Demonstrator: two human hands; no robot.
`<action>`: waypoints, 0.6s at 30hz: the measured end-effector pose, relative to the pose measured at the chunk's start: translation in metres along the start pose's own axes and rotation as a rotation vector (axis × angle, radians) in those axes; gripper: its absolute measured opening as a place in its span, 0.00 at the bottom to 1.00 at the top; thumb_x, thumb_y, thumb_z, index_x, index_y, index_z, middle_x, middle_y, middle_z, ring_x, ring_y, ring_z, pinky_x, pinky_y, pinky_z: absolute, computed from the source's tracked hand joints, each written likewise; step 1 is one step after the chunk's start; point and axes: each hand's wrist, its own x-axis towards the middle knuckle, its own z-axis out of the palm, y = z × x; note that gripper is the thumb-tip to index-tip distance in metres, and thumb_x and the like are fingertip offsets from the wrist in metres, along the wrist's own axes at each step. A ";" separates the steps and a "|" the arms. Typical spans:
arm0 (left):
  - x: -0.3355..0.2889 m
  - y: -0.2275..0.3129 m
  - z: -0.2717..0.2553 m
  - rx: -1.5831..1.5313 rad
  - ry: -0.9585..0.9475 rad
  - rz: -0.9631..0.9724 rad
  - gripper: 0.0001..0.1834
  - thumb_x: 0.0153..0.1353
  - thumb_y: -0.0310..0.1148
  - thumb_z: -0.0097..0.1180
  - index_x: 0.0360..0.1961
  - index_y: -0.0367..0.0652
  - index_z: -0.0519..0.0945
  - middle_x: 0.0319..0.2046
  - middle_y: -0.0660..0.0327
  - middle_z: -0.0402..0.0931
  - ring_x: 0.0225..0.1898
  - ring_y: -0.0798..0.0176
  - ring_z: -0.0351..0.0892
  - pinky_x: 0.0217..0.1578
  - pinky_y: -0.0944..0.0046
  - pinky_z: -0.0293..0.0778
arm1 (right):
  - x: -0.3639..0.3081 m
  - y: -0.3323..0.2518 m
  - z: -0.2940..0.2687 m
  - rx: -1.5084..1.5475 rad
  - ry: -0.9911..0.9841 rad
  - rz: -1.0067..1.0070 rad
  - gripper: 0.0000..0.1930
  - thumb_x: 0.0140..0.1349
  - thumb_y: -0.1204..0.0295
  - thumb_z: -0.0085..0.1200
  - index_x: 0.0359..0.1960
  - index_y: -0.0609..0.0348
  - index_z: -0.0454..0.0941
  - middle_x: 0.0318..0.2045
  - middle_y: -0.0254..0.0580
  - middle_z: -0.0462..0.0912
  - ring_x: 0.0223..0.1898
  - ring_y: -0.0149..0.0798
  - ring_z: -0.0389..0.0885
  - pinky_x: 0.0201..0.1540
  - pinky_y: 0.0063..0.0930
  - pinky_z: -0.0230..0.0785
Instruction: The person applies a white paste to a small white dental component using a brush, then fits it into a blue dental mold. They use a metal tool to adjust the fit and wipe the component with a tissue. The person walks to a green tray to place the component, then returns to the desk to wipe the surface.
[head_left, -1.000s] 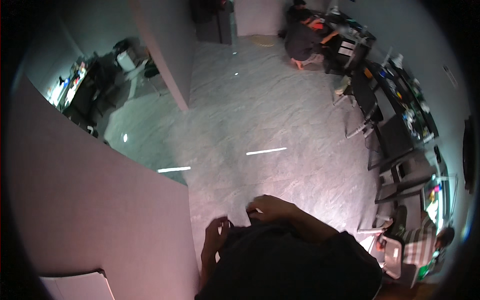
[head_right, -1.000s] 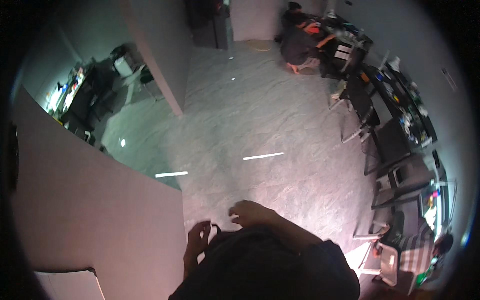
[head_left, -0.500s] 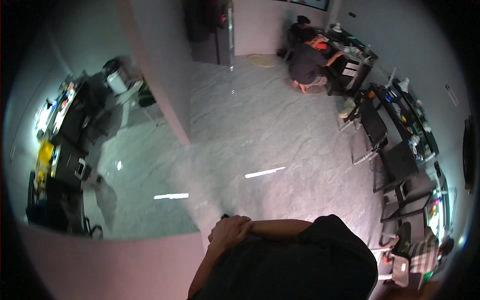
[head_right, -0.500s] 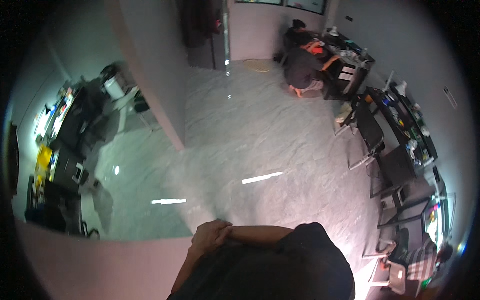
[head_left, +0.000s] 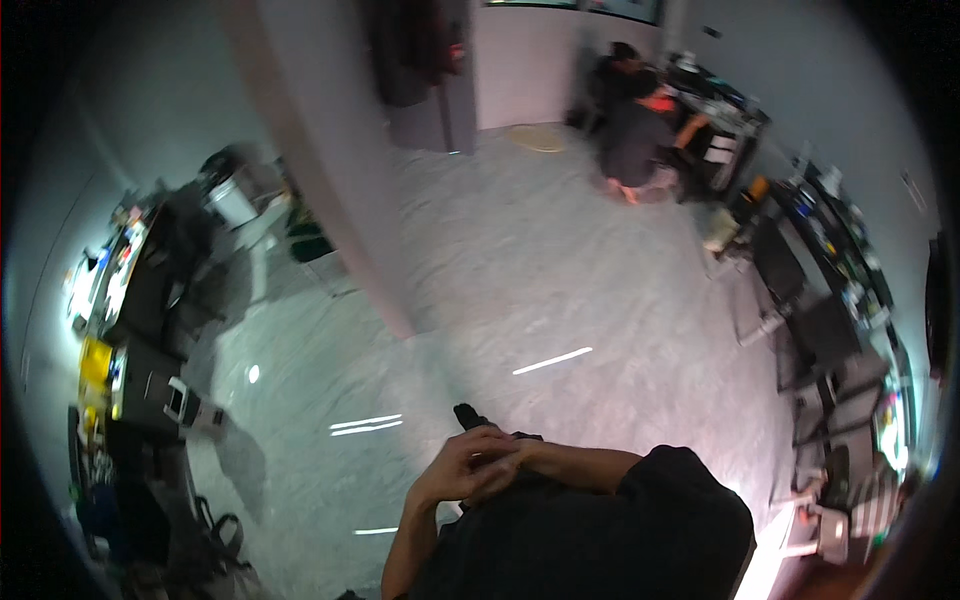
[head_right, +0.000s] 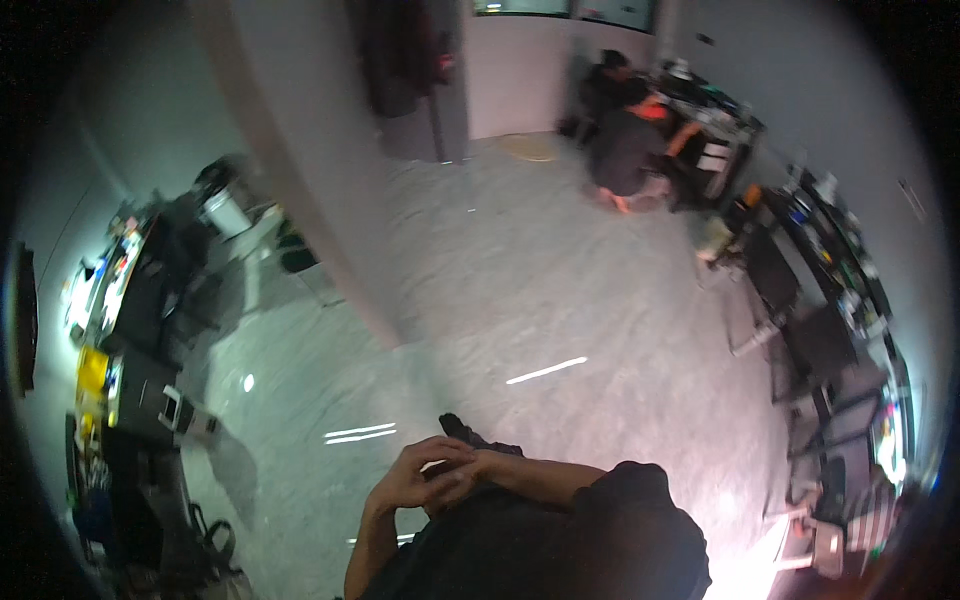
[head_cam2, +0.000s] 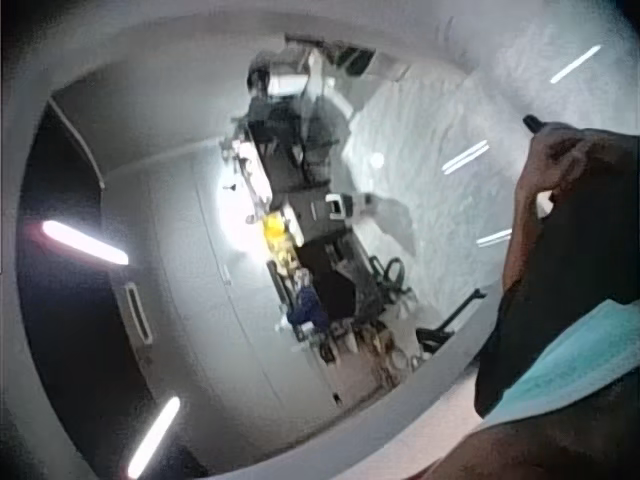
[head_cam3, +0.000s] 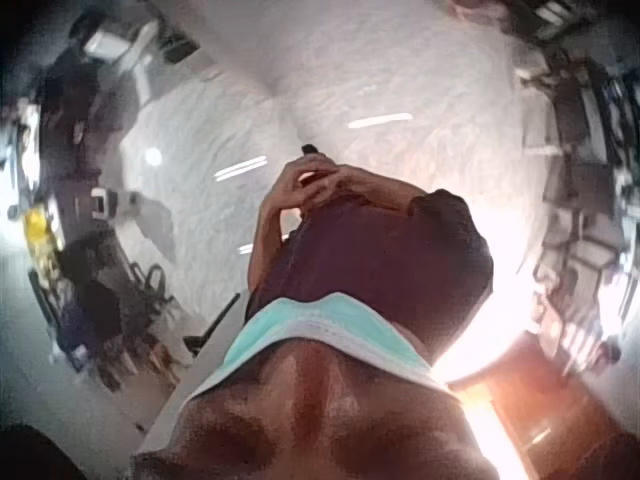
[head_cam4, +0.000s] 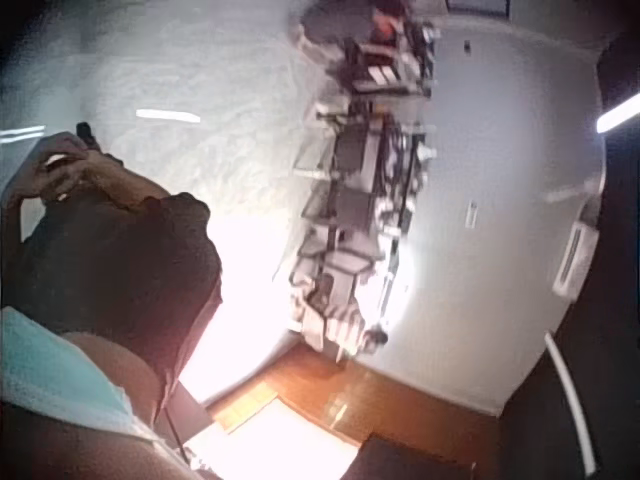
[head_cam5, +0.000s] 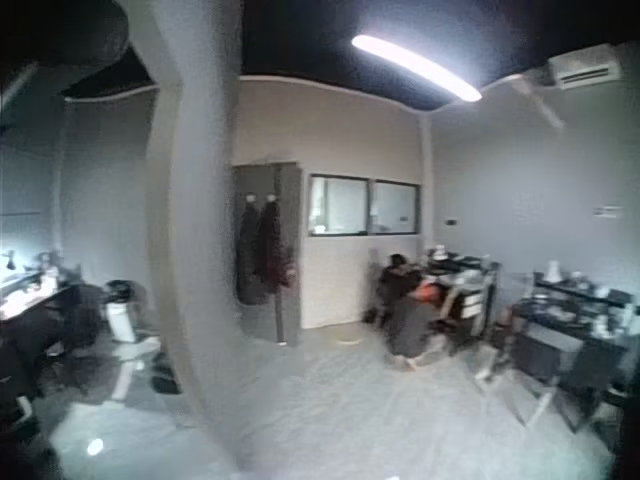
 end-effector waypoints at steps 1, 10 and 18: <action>0.004 -0.002 -0.021 0.005 0.049 -0.021 0.19 0.61 0.30 0.68 0.54 0.43 0.86 0.53 0.54 0.82 0.57 0.54 0.81 0.60 0.54 0.76 | 0.018 -0.011 -0.015 0.041 -0.111 -0.040 0.10 0.67 0.67 0.57 0.36 0.62 0.84 0.28 0.39 0.82 0.33 0.34 0.79 0.36 0.33 0.70; -0.008 -0.035 -0.232 -0.233 -0.073 -0.194 0.17 0.57 0.34 0.71 0.43 0.42 0.78 0.44 0.61 0.74 0.48 0.63 0.74 0.52 0.61 0.71 | 0.232 -0.145 -0.119 0.299 -0.959 -0.285 0.10 0.66 0.68 0.57 0.31 0.62 0.82 0.24 0.34 0.78 0.26 0.28 0.74 0.30 0.28 0.65; -0.044 -0.030 -0.356 0.054 0.309 -0.620 0.13 0.58 0.30 0.68 0.26 0.37 0.76 0.19 0.58 0.72 0.27 0.65 0.72 0.32 0.63 0.69 | 0.314 -0.184 -0.209 0.451 -0.883 -0.371 0.12 0.68 0.67 0.57 0.28 0.59 0.76 0.23 0.27 0.73 0.25 0.20 0.66 0.29 0.21 0.58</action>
